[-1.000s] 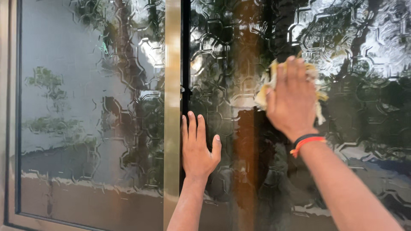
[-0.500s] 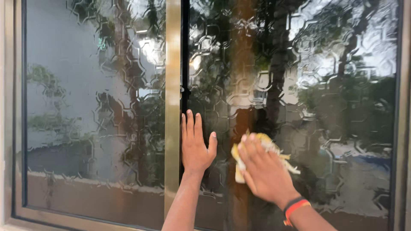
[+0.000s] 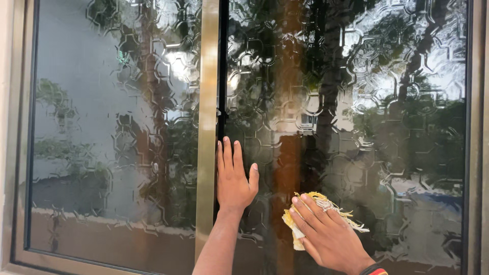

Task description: The person wipes a textured glass window with a yellow cloth, moving the cloth in circular and vertical motions across the surface. The person uses both hands to hold the cloth and apply pressure while cleaning the window.

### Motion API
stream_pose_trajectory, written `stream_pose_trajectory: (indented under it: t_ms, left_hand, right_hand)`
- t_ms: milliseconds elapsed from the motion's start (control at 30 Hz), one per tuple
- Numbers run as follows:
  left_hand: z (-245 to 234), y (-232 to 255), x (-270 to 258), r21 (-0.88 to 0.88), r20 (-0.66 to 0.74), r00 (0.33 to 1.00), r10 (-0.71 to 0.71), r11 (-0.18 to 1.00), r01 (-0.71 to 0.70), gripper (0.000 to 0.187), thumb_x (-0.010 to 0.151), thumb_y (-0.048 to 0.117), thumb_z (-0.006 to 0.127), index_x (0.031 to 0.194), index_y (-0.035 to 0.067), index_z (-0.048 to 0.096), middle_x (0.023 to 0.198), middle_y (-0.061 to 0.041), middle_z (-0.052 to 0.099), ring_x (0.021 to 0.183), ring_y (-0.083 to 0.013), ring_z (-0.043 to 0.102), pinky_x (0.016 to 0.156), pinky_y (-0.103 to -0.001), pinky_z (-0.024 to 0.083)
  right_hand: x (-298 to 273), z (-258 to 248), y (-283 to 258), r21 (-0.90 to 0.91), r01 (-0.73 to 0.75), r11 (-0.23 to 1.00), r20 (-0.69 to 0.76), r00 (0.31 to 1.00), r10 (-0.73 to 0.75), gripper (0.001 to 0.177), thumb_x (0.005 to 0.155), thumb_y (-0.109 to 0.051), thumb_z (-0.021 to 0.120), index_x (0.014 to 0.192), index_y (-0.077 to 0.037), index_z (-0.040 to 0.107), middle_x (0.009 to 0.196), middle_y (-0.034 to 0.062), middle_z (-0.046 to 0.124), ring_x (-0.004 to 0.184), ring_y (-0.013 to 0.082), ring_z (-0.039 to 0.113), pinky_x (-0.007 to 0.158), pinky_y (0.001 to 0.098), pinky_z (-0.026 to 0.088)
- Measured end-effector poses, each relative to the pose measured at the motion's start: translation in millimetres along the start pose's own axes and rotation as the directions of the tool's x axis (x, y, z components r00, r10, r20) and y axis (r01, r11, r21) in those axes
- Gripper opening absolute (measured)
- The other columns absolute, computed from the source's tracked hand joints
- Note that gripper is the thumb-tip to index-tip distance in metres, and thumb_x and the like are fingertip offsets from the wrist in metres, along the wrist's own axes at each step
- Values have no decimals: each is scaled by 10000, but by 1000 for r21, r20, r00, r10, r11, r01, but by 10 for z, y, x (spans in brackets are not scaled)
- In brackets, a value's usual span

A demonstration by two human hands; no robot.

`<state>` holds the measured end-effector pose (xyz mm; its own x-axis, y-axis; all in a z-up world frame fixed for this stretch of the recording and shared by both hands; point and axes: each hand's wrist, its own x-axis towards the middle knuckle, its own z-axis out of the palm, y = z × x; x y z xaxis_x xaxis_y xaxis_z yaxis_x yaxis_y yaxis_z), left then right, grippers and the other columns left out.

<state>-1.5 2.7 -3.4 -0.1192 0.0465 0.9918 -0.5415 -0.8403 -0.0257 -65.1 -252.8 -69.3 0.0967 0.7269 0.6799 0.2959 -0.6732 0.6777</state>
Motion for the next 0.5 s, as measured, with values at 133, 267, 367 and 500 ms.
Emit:
stream_pose_trajectory:
  t_ms: [133, 267, 367, 500]
  left_hand:
    - [-3, -13, -3, 3, 4, 1000, -2, 1000, 2, 724, 957, 286, 596, 1551, -36, 336, 1651, -283, 254, 1528, -495, 227, 1237, -567, 248]
    - [-5, -2, 8, 2, -2, 1000, -4, 1000, 4, 731, 952, 291, 605, 1554, -23, 336, 1657, -278, 251, 1533, -492, 226, 1240, -563, 244]
    - [-2, -1, 1, -8, 6, 1000, -22, 1000, 22, 740, 944, 296, 615, 1557, -12, 338, 1658, -269, 255, 1531, -488, 231, 1237, -561, 246]
    - [0, -3, -11, -24, 0, 1000, -21, 999, 21, 742, 948, 287, 614, 1566, -12, 332, 1667, -273, 251, 1535, -494, 229, 1242, -562, 249]
  right_hand:
    - [5, -26, 182, 19, 64, 998, 37, 997, -65, 697, 884, -387, 540, 1474, -40, 402, 1582, 161, 353, 1457, 317, 312, 983, 454, 358]
    - [17, -130, 768, 46, 2, 999, -93, 996, 2, 738, 883, -450, 527, 1461, -13, 392, 1566, 187, 361, 1451, 369, 322, 1093, 485, 329]
    - [-103, -261, 1309, -69, -167, 984, -174, 973, 153, 785, 847, -492, 546, 1433, 12, 415, 1547, 248, 414, 1466, 431, 363, 1164, 519, 328]
    - [-267, -378, 1772, -393, -501, 771, -311, 861, 402, 835, 809, -443, 642, 1454, 57, 465, 1559, 251, 456, 1473, 430, 499, 1226, 492, 441]
